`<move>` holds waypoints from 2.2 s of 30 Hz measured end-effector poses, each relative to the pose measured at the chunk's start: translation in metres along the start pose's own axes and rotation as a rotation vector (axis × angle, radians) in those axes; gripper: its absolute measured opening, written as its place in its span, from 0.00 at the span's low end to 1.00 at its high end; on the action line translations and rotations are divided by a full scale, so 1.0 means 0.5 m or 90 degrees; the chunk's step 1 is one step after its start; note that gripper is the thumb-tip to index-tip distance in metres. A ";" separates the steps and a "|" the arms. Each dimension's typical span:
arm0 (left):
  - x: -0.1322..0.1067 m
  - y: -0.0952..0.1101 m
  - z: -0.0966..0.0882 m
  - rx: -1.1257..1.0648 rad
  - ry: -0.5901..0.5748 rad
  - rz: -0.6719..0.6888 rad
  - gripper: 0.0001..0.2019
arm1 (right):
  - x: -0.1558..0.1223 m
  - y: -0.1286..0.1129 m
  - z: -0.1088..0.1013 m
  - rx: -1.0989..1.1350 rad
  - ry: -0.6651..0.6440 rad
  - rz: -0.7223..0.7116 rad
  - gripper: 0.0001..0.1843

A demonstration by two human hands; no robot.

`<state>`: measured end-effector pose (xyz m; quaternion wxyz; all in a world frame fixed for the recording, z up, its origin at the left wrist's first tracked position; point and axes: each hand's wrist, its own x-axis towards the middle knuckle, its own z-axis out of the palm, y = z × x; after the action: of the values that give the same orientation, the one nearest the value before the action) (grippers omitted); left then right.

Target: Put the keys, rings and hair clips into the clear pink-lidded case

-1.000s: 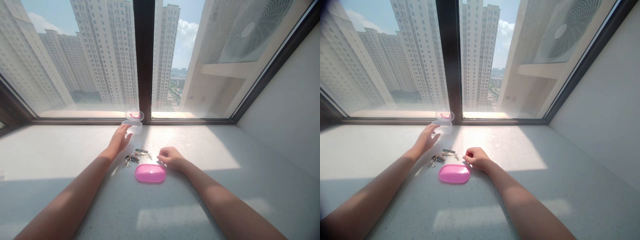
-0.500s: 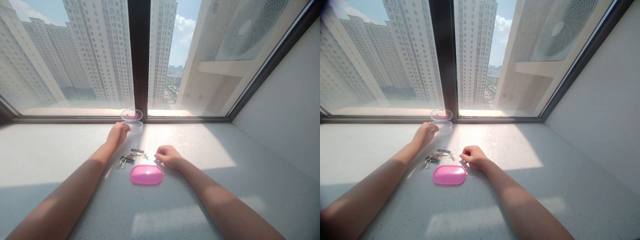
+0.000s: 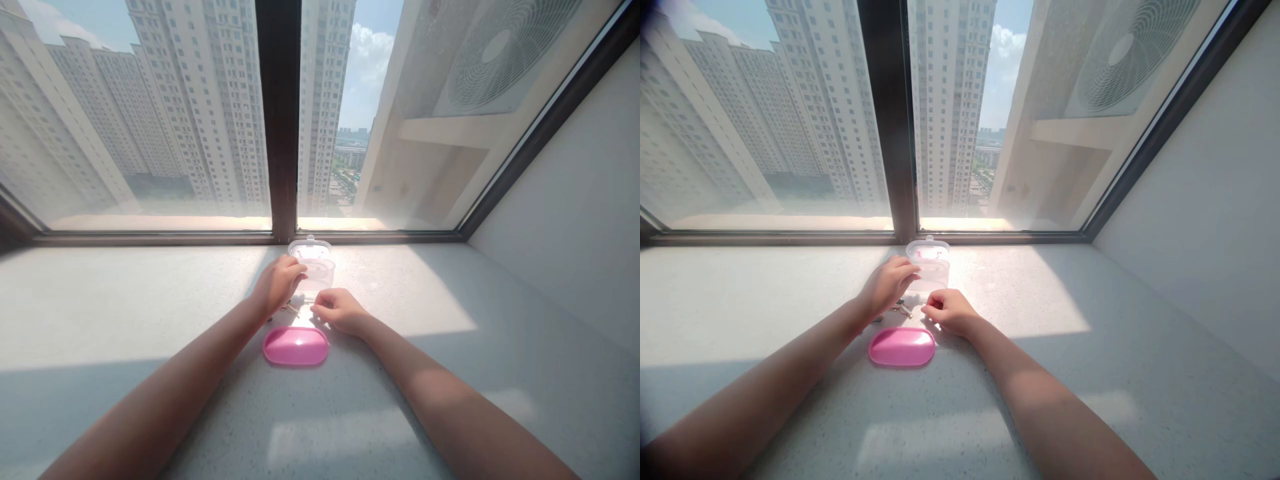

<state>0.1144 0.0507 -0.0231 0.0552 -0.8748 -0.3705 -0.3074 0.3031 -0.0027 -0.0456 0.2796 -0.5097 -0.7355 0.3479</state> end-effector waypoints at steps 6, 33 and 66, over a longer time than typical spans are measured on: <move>0.003 0.001 0.014 -0.028 0.005 -0.033 0.12 | -0.001 0.000 0.001 0.018 -0.002 -0.005 0.10; 0.000 -0.006 0.017 0.008 0.031 -0.045 0.20 | 0.002 0.003 0.002 0.020 -0.003 -0.024 0.10; -0.050 -0.046 -0.131 -0.064 -0.099 -0.184 0.10 | 0.002 0.002 0.003 -0.051 0.004 -0.019 0.09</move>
<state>0.0528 0.0307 0.0119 -0.0621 -0.8351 -0.4800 -0.2615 0.3020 -0.0019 -0.0474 0.2665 -0.5105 -0.7554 0.3125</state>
